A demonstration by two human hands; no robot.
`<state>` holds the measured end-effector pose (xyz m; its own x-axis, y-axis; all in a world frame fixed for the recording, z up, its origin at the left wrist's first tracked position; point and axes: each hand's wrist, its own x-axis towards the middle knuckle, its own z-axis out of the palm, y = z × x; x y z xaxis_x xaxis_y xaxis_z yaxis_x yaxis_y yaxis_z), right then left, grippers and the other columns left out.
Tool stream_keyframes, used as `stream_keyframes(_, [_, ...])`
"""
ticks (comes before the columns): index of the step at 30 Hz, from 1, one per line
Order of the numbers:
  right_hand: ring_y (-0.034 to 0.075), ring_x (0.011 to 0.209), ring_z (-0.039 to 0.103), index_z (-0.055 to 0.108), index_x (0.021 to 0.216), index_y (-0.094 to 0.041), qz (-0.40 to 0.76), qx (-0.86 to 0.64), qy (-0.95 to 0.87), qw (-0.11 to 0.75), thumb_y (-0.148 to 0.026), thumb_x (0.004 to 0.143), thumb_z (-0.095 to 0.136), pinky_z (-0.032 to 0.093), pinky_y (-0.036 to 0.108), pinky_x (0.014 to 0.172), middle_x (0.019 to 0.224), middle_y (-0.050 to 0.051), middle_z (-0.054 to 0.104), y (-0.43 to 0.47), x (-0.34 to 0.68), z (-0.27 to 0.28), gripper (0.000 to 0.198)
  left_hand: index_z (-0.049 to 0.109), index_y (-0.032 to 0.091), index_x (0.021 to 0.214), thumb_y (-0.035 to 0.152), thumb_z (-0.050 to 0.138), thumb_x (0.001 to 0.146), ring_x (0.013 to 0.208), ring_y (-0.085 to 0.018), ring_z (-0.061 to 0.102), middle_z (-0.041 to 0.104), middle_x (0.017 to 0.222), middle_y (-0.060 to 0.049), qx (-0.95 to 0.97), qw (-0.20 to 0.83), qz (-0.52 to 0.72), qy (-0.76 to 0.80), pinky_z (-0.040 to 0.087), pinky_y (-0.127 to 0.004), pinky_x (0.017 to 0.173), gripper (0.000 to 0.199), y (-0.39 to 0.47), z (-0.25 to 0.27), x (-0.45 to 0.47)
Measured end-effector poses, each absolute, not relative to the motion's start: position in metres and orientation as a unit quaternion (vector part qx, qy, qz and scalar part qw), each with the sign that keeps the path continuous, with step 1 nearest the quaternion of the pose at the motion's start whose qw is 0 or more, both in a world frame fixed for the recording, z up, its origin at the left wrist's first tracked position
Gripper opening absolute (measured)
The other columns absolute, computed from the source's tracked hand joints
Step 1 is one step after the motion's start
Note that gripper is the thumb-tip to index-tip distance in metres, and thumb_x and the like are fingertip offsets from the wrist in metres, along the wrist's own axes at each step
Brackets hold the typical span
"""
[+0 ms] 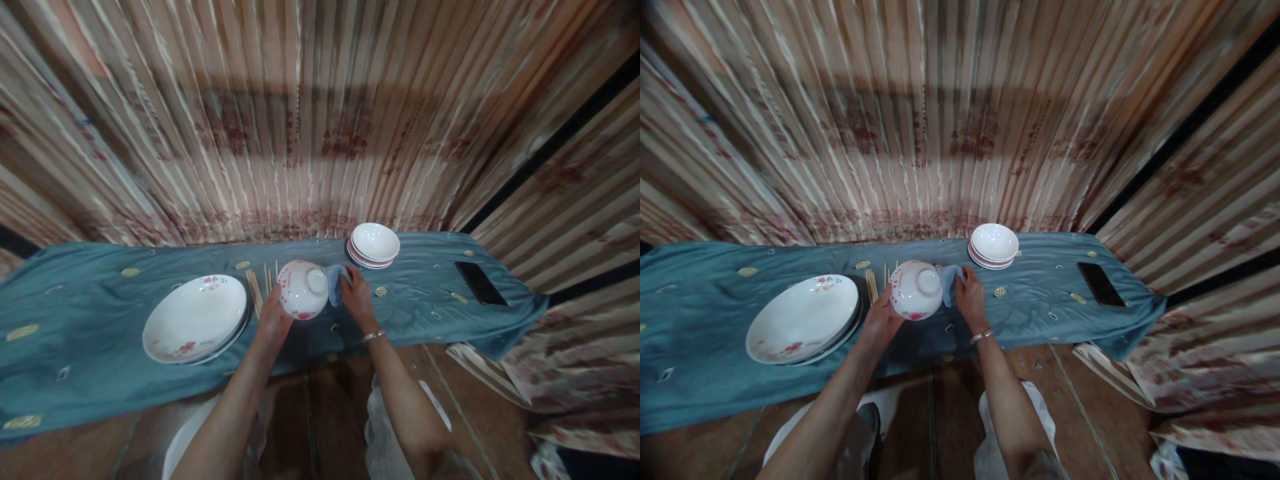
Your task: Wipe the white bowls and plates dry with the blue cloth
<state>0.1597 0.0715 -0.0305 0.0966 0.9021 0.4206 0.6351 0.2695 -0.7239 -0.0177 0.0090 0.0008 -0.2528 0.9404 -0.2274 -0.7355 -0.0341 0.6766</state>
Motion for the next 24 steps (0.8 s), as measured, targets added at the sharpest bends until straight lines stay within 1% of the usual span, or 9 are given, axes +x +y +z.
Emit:
stream_keyframes(4, [0.027, 0.086, 0.069, 0.062, 0.111, -0.013, 0.11, -0.579, -0.672, 0.448, -0.029, 0.091, 0.048, 0.053, 0.038, 0.078, 0.099, 0.017, 0.073, 0.066, 0.16, -0.018, 0.03, 0.069, 0.015, 0.103, 0.029, 0.048, 0.093, 0.124, -0.024, 0.058, 0.075, 0.107, -0.011, 0.127, 0.595, 0.712, 0.351, 0.041, -0.038, 0.11, 0.027, 0.008, -0.001, -0.02])
stream_keyframes(8, [0.025, 0.092, 0.068, 0.061, 0.116, -0.015, 0.134, -0.513, -0.704, 0.473, -0.035, 0.094, 0.047, 0.054, 0.037, 0.083, 0.103, 0.014, 0.072, 0.053, 0.144, -0.006, 0.032, 0.067, 0.01, 0.108, 0.028, 0.051, 0.093, 0.121, -0.025, 0.06, 0.074, 0.105, -0.013, 0.115, 0.603, 0.712, 0.342, 0.041, -0.041, 0.109, 0.029, 0.008, -0.001, -0.019])
stream_keyframes(11, [0.025, 0.109, 0.063, 0.057, 0.125, -0.015, 0.157, -0.457, -0.729, 0.484, -0.036, 0.097, 0.045, 0.051, 0.042, 0.096, 0.119, 0.015, 0.067, 0.039, 0.13, -0.003, 0.038, 0.066, 0.009, 0.11, 0.031, 0.054, 0.092, 0.121, -0.026, 0.06, 0.073, 0.108, -0.015, 0.127, 0.606, 0.713, 0.329, 0.041, -0.042, 0.109, 0.032, 0.009, -0.003, -0.019])
stream_keyframes(13, [0.026, 0.124, 0.055, 0.054, 0.131, -0.015, 0.151, -0.428, -0.751, 0.479, -0.032, 0.098, 0.041, 0.045, 0.046, 0.106, 0.132, 0.016, 0.059, 0.03, 0.122, -0.005, 0.039, 0.066, 0.009, 0.112, 0.03, 0.053, 0.092, 0.12, -0.026, 0.06, 0.073, 0.108, -0.015, 0.129, 0.605, 0.714, 0.327, 0.041, -0.042, 0.109, 0.032, 0.01, -0.005, -0.021])
stream_keyframes(15, [0.025, 0.132, 0.047, 0.052, 0.135, -0.015, 0.137, -0.409, -0.774, 0.464, -0.025, 0.098, 0.038, 0.04, 0.049, 0.111, 0.139, 0.016, 0.053, 0.023, 0.118, -0.01, 0.041, 0.065, 0.008, 0.112, 0.029, 0.054, 0.091, 0.118, -0.026, 0.061, 0.073, 0.107, -0.014, 0.126, 0.604, 0.714, 0.33, 0.042, -0.042, 0.108, 0.031, 0.011, -0.007, -0.023])
stream_keyframes(17, [0.026, 0.132, 0.046, 0.053, 0.135, -0.013, 0.126, -0.402, -0.788, 0.448, -0.02, 0.097, 0.037, 0.04, 0.051, 0.112, 0.139, 0.018, 0.053, 0.017, 0.116, -0.015, 0.042, 0.066, 0.008, 0.109, 0.028, 0.055, 0.09, 0.115, -0.026, 0.063, 0.074, 0.104, -0.013, 0.122, 0.599, 0.714, 0.341, 0.044, -0.042, 0.106, 0.029, 0.011, -0.009, -0.025])
stream_keyframes(19, [0.026, 0.128, 0.049, 0.055, 0.132, -0.012, 0.123, -0.402, -0.793, 0.441, -0.017, 0.096, 0.037, 0.042, 0.051, 0.11, 0.134, 0.018, 0.056, 0.012, 0.117, -0.018, 0.041, 0.067, 0.01, 0.104, 0.027, 0.056, 0.09, 0.112, -0.025, 0.065, 0.075, 0.099, -0.012, 0.116, 0.594, 0.714, 0.353, 0.046, -0.04, 0.103, 0.025, 0.011, -0.01, -0.027])
stream_keyframes(21, [0.025, 0.124, 0.052, 0.057, 0.13, -0.014, 0.131, -0.397, -0.793, 0.443, -0.016, 0.095, 0.037, 0.044, 0.049, 0.108, 0.129, 0.017, 0.059, 0.007, 0.119, -0.018, 0.04, 0.068, 0.012, 0.1, 0.028, 0.056, 0.089, 0.108, -0.024, 0.066, 0.075, 0.096, -0.011, 0.126, 0.588, 0.712, 0.363, 0.048, -0.038, 0.1, 0.022, 0.01, -0.01, -0.028])
stream_keyframes(24, [0.023, 0.123, 0.053, 0.058, 0.13, -0.018, 0.148, -0.387, -0.789, 0.453, -0.015, 0.095, 0.038, 0.045, 0.046, 0.108, 0.129, 0.014, 0.06, 0.003, 0.122, -0.015, 0.04, 0.067, 0.012, 0.098, 0.03, 0.061, 0.086, 0.105, -0.024, 0.067, 0.074, 0.093, -0.01, 0.164, 0.578, 0.709, 0.37, 0.05, -0.038, 0.096, 0.023, 0.008, -0.009, -0.029])
